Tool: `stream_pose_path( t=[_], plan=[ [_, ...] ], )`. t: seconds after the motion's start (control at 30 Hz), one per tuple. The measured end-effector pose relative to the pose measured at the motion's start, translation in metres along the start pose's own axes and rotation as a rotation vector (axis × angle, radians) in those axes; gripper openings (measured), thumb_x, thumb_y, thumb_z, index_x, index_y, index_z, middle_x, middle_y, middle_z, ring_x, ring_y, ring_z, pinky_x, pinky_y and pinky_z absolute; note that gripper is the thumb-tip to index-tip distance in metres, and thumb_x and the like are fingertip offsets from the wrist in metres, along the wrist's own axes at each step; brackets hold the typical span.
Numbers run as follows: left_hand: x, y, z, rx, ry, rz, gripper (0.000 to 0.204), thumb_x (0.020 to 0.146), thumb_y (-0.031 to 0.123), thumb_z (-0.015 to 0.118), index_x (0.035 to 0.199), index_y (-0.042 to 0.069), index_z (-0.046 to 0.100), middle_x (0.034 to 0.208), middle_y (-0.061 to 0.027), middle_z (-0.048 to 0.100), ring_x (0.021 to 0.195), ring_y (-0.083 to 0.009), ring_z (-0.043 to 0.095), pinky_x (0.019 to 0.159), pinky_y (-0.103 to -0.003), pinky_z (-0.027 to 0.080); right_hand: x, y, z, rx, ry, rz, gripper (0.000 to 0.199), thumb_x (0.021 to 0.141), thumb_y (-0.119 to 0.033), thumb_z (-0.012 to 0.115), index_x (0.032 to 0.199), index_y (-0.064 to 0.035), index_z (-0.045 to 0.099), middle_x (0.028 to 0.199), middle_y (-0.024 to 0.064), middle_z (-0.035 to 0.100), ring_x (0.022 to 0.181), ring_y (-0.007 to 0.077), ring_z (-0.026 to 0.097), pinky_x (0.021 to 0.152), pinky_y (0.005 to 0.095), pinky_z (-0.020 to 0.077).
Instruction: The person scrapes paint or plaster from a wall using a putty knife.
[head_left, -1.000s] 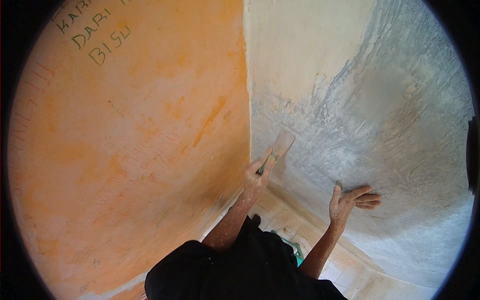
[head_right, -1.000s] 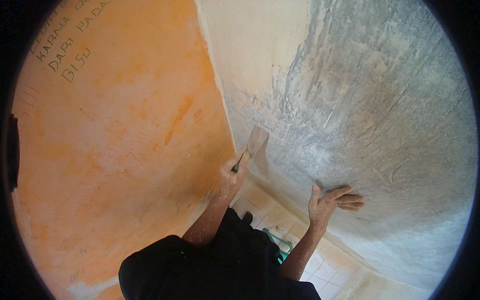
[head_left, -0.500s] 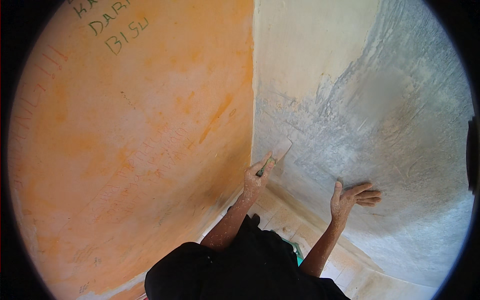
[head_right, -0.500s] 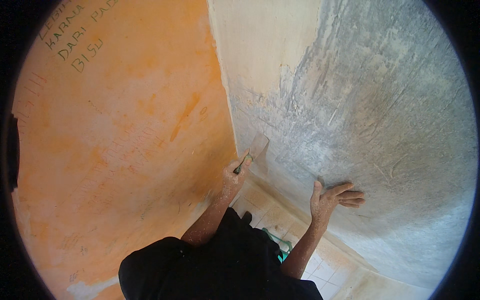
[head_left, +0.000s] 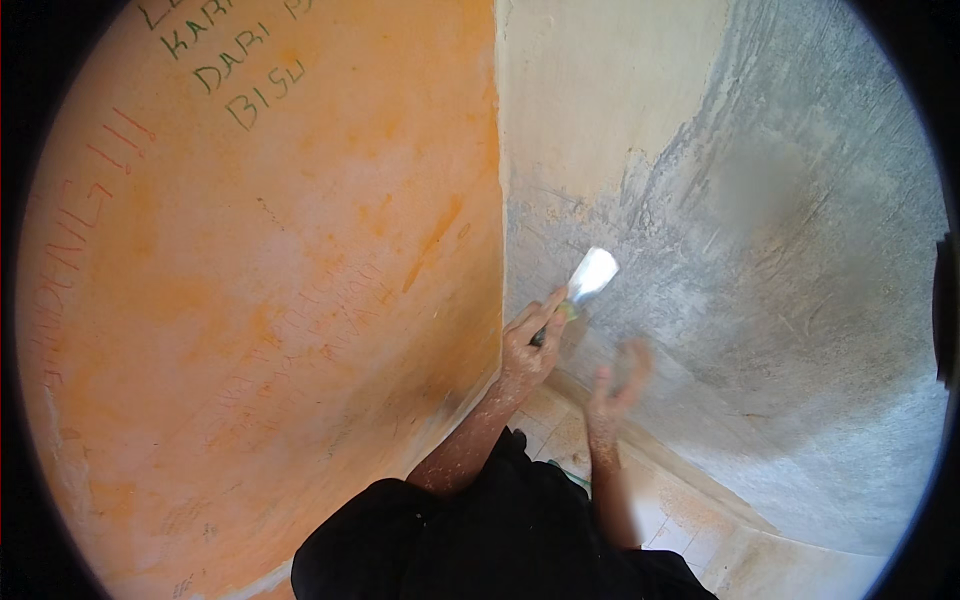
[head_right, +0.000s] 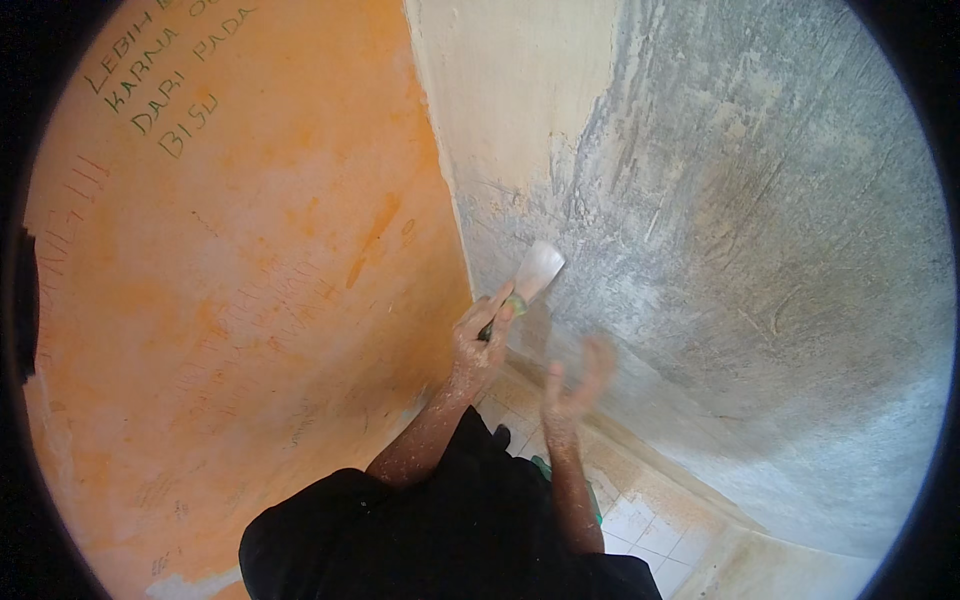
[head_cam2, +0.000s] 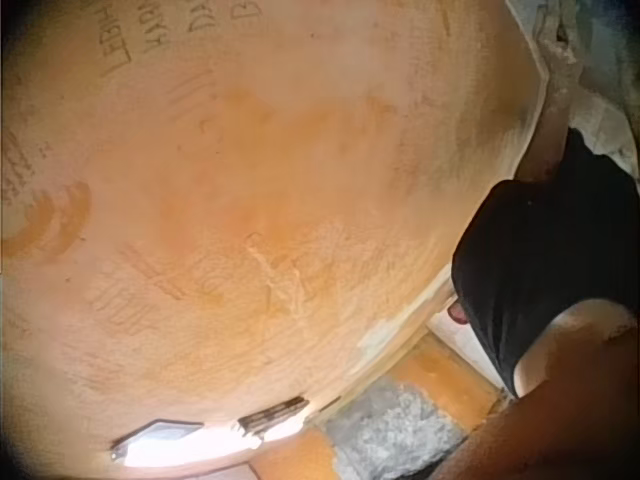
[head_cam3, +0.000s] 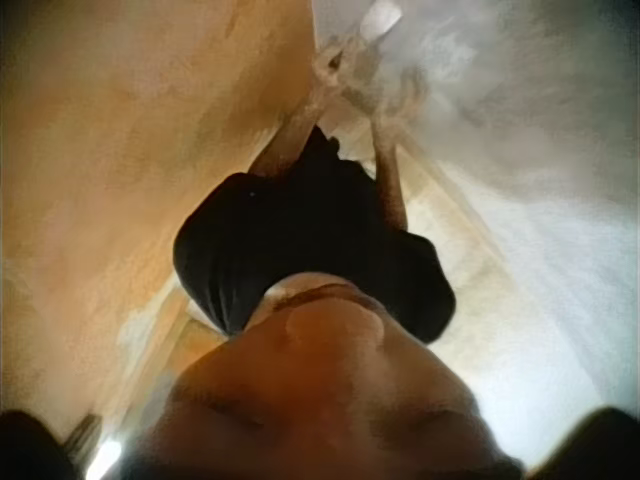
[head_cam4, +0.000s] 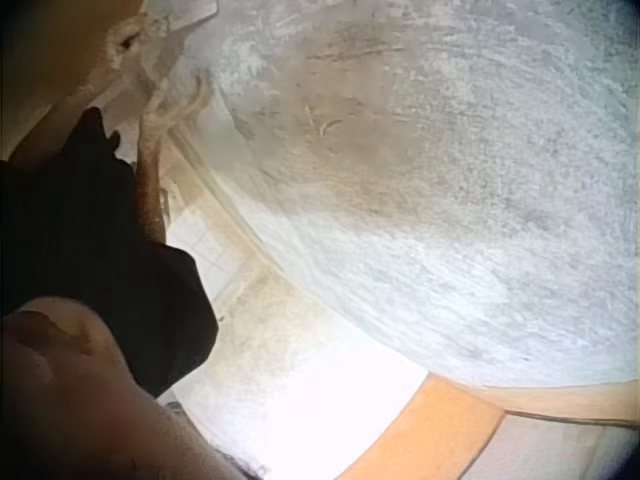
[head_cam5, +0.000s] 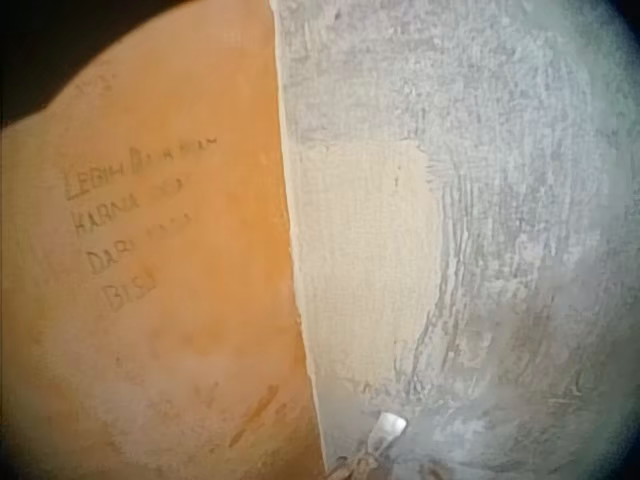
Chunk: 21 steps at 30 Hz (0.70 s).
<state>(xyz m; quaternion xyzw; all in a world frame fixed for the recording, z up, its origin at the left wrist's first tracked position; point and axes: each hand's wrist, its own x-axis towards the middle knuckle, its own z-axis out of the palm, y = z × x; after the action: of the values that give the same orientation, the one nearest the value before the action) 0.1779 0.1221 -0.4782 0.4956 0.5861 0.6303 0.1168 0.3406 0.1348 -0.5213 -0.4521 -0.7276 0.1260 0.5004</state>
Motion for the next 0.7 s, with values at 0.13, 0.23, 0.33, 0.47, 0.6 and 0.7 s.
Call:
stream_pose_path(
  t=[0.13, 0.23, 0.33, 0.47, 0.6, 0.7],
  plan=[
    [0.015, 0.023, 0.013, -0.104, -0.024, -0.072, 0.030, 0.093, 0.013, 0.059, 0.121, 0.002, 0.062, 0.078, -0.0096, 0.058, 0.070, -0.0145, 0.053, 0.064, -0.027, 0.046, 0.010, -0.034, 0.049, 0.727, -0.192, 0.276, 0.047, 0.102, -0.037, 0.037, 0.129, 0.0002, 0.048, 0.123, 0.0162, 0.054, 0.118, 0.0254, 0.050, 0.103, 0.0414, 0.0368],
    [0.006, 0.012, 0.014, -0.154, 0.072, 0.014, 0.029, 0.093, 0.013, 0.059, 0.120, 0.002, 0.062, 0.081, -0.0096, 0.059, 0.078, -0.0159, 0.056, 0.071, -0.027, 0.046, 0.028, -0.037, 0.067, 0.890, -0.397, 0.729, 0.050, 0.102, -0.037, 0.035, 0.132, 0.0011, 0.047, 0.121, 0.0165, 0.056, 0.115, 0.0254, 0.052, 0.098, 0.0360, 0.0402],
    [0.006, 0.021, 0.000, -0.201, 0.150, -0.271, 0.027, 0.093, 0.012, 0.059, 0.117, 0.000, 0.064, 0.088, -0.0117, 0.061, 0.086, -0.0171, 0.058, 0.078, -0.027, 0.046, 0.038, -0.063, 0.067, 0.782, -0.382, 0.626, 0.048, 0.102, -0.041, 0.037, 0.120, 0.0005, 0.053, 0.103, 0.0106, 0.060, 0.094, 0.0157, 0.055, 0.083, 0.0315, 0.0458],
    [0.034, 0.019, -0.038, -0.055, 0.047, -0.071, 0.023, 0.094, 0.010, 0.057, 0.112, -0.001, 0.065, 0.090, -0.0106, 0.063, 0.087, -0.0163, 0.059, 0.078, -0.028, 0.047, 0.055, -0.079, 0.075, 0.711, -0.169, 0.470, 0.030, 0.101, -0.029, 0.044, 0.102, -0.0008, 0.055, 0.081, 0.0063, 0.061, 0.076, 0.0137, 0.056, 0.070, 0.0285, 0.0453],
    [0.071, 0.028, -0.079, -0.182, 0.091, -0.168, 0.022, 0.093, 0.008, 0.057, 0.110, -0.004, 0.065, 0.084, -0.0099, 0.063, 0.077, -0.0161, 0.060, 0.073, -0.027, 0.047, 0.032, -0.046, 0.093, 0.621, -0.168, 0.567, 0.025, 0.100, -0.024, 0.048, 0.087, -0.0026, 0.052, 0.064, 0.0015, 0.051, 0.060, 0.0099, 0.050, 0.055, 0.0267, 0.0405],
    [0.077, 0.028, -0.091, 0.168, -0.102, 0.136, 0.022, 0.093, 0.006, 0.056, 0.109, -0.004, 0.065, 0.078, -0.0101, 0.063, 0.071, -0.0165, 0.060, 0.070, -0.028, 0.048, -0.006, -0.040, 0.114, 0.675, -0.173, 0.628, 0.024, 0.101, -0.026, 0.045, 0.084, -0.0094, 0.045, 0.059, -0.0050, 0.040, 0.046, 0.0031, 0.036, 0.038, 0.0214, 0.0274]
  ],
)
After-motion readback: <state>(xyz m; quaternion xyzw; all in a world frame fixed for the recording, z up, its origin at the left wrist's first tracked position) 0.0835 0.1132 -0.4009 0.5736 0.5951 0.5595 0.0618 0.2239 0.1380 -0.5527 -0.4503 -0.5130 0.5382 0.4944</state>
